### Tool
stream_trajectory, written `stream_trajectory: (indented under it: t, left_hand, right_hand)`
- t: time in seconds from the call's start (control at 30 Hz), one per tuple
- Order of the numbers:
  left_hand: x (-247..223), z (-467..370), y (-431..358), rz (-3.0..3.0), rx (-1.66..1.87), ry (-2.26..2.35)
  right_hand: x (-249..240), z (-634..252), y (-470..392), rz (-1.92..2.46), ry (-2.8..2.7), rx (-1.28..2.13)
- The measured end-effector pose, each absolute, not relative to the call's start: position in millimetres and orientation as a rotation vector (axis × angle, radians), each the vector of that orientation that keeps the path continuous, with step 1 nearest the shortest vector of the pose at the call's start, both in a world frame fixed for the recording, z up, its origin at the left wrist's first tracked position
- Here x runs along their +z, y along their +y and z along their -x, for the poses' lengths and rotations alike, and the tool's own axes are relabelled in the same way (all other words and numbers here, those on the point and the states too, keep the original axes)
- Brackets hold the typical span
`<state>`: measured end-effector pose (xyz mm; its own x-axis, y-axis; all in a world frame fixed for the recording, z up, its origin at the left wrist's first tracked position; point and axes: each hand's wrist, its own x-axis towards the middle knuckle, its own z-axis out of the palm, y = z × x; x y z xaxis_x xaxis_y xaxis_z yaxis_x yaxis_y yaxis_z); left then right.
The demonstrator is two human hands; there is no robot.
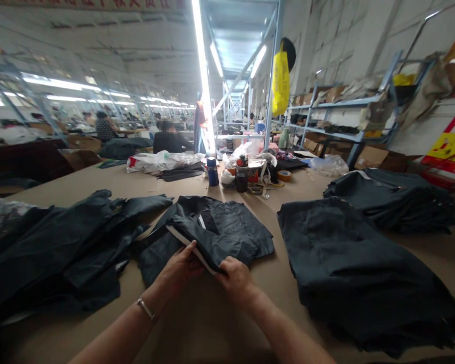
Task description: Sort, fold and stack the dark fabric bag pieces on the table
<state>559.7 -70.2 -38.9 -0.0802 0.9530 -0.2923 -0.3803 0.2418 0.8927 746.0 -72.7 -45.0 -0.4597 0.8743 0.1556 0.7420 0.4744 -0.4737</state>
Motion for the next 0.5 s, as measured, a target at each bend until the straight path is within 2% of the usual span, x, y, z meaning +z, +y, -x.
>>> stream_trajectory:
  t: [0.17,0.27,0.5]
  left_hand:
    - [-33,-570,-92,-0.675,1.265,1.215]
    - [-29,-579,-104,-0.808,1.307,1.217]
    - [-38,-591,-121,-1.003,1.368,1.34]
  right_hand:
    - [-54,-749,-104,1.47,-2.21,0.566]
    - [-43,-737,-106,1.371,-2.103,0.657]
    - [-11,-723,-91,1.168,-2.174,0.433]
